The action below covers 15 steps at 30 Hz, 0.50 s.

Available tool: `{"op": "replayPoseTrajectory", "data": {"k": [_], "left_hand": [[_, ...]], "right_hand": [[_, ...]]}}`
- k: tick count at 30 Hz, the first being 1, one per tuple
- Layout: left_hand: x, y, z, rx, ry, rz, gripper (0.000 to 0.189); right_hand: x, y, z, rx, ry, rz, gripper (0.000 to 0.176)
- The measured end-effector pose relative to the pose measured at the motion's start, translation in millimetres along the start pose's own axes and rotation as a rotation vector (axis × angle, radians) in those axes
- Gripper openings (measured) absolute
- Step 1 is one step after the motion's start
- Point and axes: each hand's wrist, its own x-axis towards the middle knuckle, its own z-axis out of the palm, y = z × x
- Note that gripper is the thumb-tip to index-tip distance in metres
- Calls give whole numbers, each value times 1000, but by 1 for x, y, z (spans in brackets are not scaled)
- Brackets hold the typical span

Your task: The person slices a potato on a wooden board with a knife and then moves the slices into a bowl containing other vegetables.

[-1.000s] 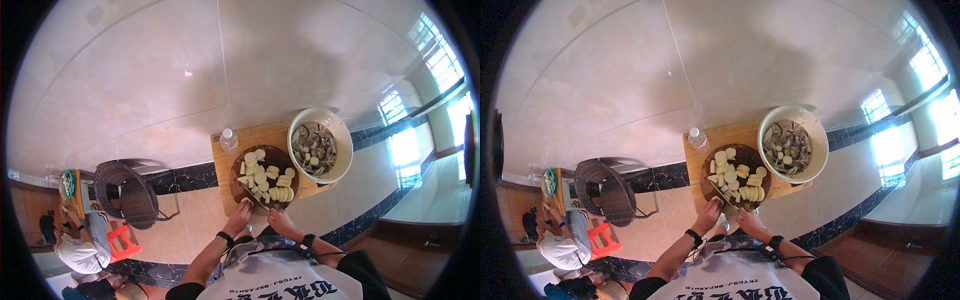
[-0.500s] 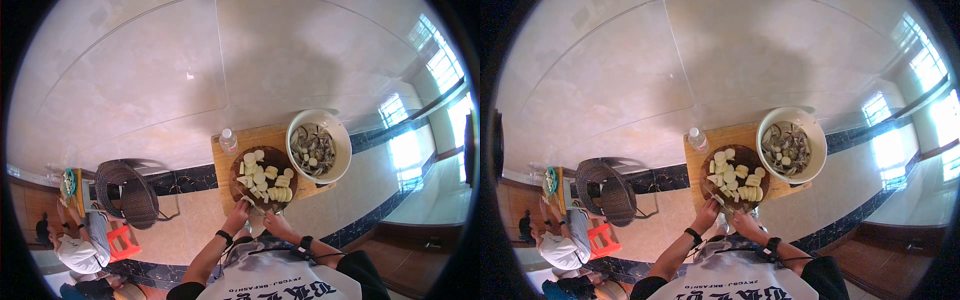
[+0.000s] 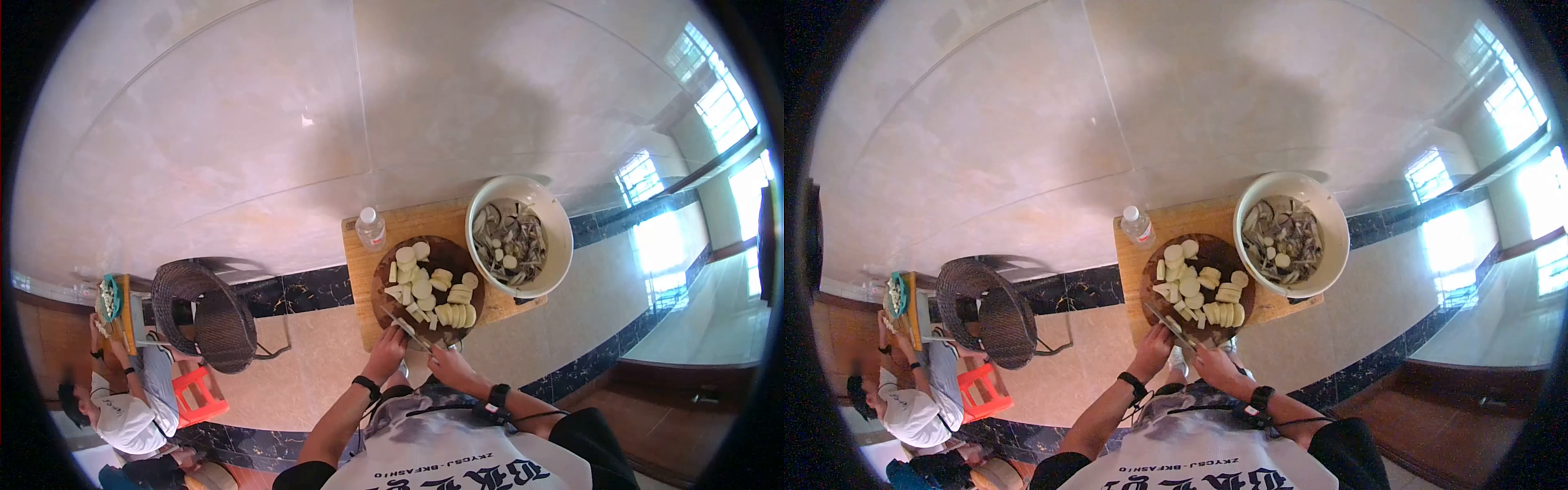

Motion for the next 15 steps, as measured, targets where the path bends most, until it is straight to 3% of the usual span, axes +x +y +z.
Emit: {"op": "replayPoseTrajectory", "data": {"k": [6, 9, 12, 15], "left_hand": [[-2, 0, 1, -47, 29, -41, 30], [0, -1, 1, -61, 42, -55, 29], [-4, -5, 6, -92, 40, -44, 28], [-11, -6, 10, -99, -33, -70, 28]], "right_hand": [[6, 5, 3, -65, -49, 99, 24], [7, -2, -9, -154, -66, -45, 24], [16, 4, -5, -16, -42, 33, 23], [32, 8, 0, -76, -87, 65, 22]]}}
